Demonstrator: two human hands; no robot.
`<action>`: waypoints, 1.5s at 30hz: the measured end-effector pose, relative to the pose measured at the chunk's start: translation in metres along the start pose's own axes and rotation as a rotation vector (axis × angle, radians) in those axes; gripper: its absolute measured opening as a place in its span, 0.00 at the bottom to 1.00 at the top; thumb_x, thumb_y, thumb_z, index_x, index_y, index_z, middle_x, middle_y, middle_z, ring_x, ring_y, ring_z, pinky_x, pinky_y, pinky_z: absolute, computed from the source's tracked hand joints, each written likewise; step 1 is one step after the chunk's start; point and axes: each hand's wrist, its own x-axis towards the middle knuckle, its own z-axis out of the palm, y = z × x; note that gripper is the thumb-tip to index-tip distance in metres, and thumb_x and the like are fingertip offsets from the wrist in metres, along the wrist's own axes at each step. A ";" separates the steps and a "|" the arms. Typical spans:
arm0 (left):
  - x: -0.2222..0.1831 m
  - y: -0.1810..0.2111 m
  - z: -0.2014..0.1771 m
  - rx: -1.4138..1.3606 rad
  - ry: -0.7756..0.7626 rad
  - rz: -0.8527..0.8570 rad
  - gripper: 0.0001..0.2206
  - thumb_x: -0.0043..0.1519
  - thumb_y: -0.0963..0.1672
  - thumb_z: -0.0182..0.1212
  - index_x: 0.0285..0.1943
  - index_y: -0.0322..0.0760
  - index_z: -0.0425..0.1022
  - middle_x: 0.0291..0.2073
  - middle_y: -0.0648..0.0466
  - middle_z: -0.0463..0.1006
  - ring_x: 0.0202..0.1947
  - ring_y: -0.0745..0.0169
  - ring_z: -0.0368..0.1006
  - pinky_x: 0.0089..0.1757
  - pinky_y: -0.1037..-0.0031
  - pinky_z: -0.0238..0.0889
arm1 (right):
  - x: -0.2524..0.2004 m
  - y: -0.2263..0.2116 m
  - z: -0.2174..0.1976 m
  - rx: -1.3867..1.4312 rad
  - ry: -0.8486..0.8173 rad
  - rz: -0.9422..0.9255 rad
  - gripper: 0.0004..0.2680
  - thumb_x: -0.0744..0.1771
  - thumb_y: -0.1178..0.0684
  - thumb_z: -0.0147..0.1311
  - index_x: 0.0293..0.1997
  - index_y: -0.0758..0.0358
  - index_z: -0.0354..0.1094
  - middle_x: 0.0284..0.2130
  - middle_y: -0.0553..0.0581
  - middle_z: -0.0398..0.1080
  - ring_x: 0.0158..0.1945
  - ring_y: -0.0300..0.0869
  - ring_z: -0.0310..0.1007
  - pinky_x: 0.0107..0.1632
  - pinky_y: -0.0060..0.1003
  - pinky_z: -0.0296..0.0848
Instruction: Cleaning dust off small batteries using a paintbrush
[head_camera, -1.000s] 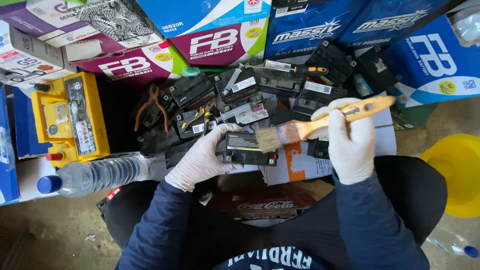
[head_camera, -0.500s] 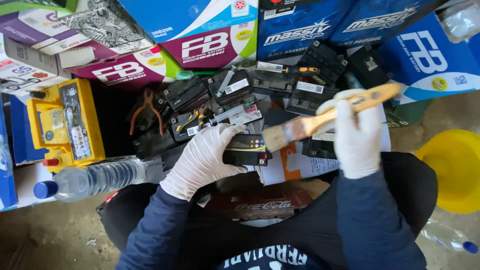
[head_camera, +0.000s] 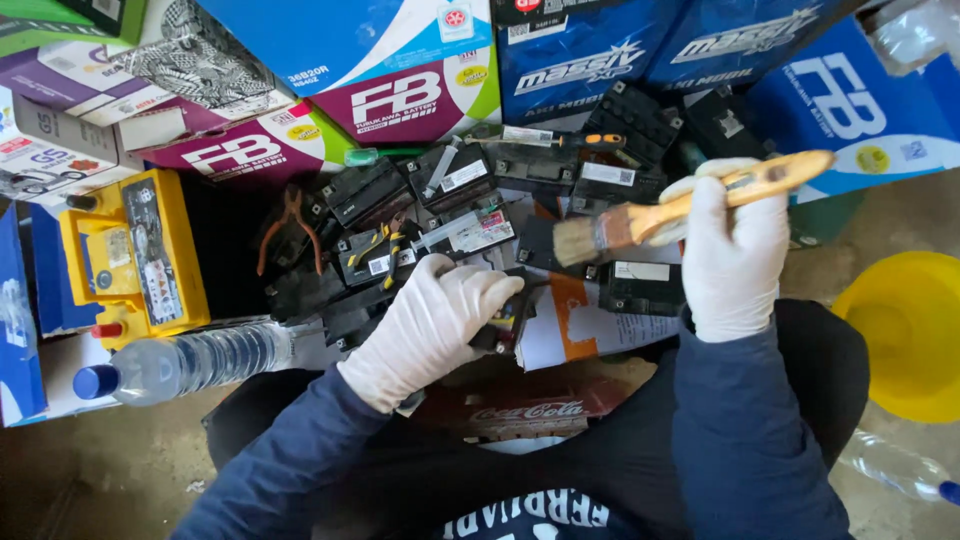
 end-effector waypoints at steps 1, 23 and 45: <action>-0.002 0.003 -0.007 0.001 -0.003 0.002 0.40 0.42 0.57 0.78 0.63 0.44 0.67 0.51 0.57 0.77 0.49 0.56 0.76 0.46 0.59 0.63 | -0.001 -0.002 0.002 0.002 0.002 0.002 0.02 0.73 0.63 0.40 0.49 0.67 0.56 0.37 0.68 0.73 0.39 0.49 0.77 0.48 0.41 0.79; -0.062 0.003 0.090 -0.008 0.631 0.022 0.14 0.64 0.44 0.68 0.58 0.55 0.79 0.51 0.51 0.69 0.48 0.50 0.69 0.44 0.60 0.74 | -0.021 0.039 0.044 0.043 -0.043 0.157 0.03 0.72 0.61 0.45 0.51 0.63 0.62 0.32 0.64 0.77 0.30 0.44 0.79 0.28 0.35 0.80; -0.053 -0.003 0.087 -0.027 0.687 0.041 0.15 0.61 0.45 0.73 0.57 0.51 0.79 0.53 0.50 0.74 0.49 0.48 0.74 0.50 0.54 0.75 | -0.028 -0.015 0.052 0.034 -0.016 0.010 0.03 0.74 0.60 0.41 0.53 0.62 0.57 0.44 0.67 0.73 0.49 0.49 0.77 0.49 0.42 0.80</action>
